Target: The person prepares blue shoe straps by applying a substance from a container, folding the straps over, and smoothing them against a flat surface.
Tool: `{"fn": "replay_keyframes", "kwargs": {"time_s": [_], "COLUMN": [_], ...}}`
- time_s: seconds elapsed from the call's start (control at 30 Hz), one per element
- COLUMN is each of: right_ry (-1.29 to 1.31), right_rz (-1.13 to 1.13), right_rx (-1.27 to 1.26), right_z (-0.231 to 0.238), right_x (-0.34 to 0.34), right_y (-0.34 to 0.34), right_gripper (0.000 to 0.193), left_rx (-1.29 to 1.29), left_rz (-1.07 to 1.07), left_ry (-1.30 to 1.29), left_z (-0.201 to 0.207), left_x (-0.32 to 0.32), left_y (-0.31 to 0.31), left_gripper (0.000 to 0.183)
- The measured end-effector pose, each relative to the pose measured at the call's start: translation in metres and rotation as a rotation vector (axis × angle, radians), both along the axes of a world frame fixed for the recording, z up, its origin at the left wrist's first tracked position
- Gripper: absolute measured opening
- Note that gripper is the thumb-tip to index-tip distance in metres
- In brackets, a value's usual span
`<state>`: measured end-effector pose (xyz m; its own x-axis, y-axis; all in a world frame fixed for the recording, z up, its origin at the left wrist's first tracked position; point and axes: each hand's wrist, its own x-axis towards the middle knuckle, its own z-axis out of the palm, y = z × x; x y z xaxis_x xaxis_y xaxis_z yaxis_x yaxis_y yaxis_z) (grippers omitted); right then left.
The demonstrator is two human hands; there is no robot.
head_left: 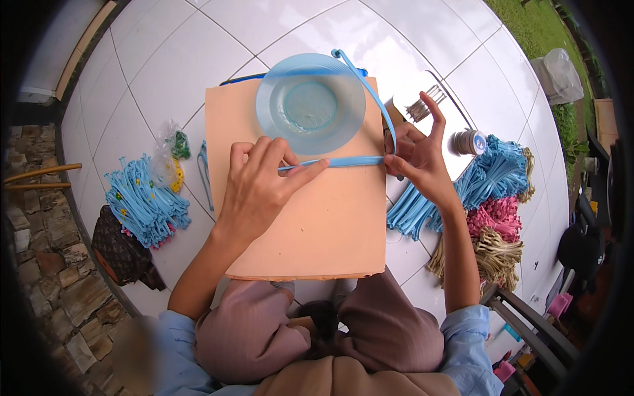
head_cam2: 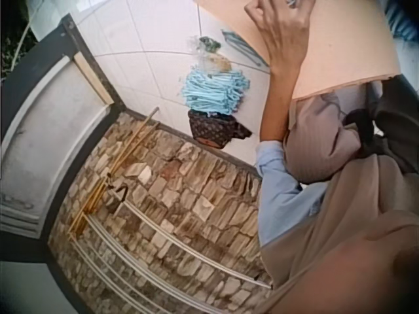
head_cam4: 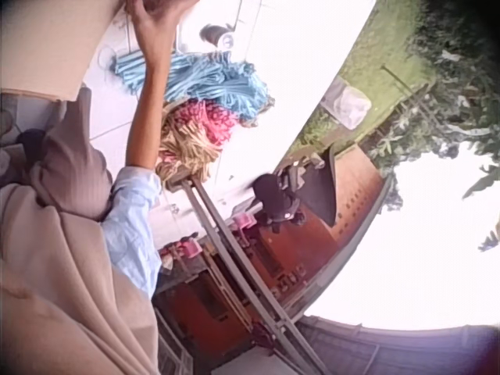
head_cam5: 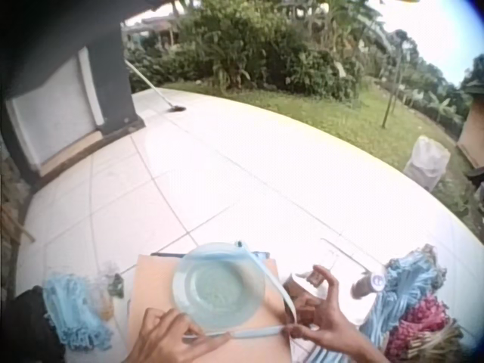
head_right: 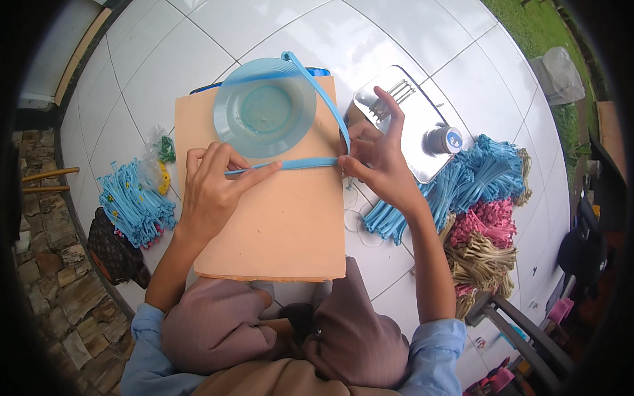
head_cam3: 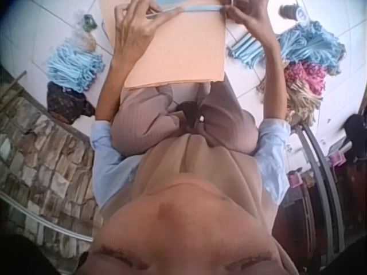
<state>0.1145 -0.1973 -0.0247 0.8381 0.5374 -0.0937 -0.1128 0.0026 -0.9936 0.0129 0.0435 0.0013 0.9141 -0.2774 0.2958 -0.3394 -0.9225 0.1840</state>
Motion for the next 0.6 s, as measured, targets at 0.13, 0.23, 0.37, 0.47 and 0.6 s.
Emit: {"fn": "replay_keyframes", "kwargs": {"time_s": [0.13,0.23,0.37,0.47,0.6], "right_ry": [0.036,-0.002,-0.007,-0.016,-0.002], "right_rz": [0.024,0.020,0.028,0.034,0.035], "right_rx": [0.000,0.040,0.016,0.007,0.032], "right_z": [-0.002,-0.008,-0.011,-0.012,-0.017], "right_x": [0.001,0.001,0.000,0.001,0.003], "right_y": [-0.003,-0.006,-0.009,-0.009,-0.010], "right_gripper": [0.098,0.099,0.100,0.100,0.100], "left_rx": [0.007,0.026,0.051,0.060,0.110], "left_rz": [-0.014,0.004,0.036,0.054,0.083], "left_ry": [-0.002,-0.035,-0.073,-0.077,-0.102], "left_z": [-0.006,-0.006,-0.008,-0.009,-0.009], "left_x": [-0.002,-0.002,-0.003,-0.006,-0.009], "left_y": [0.001,-0.003,-0.007,-0.009,-0.014], "left_gripper": [0.035,0.035,0.038,0.039,0.039]}}
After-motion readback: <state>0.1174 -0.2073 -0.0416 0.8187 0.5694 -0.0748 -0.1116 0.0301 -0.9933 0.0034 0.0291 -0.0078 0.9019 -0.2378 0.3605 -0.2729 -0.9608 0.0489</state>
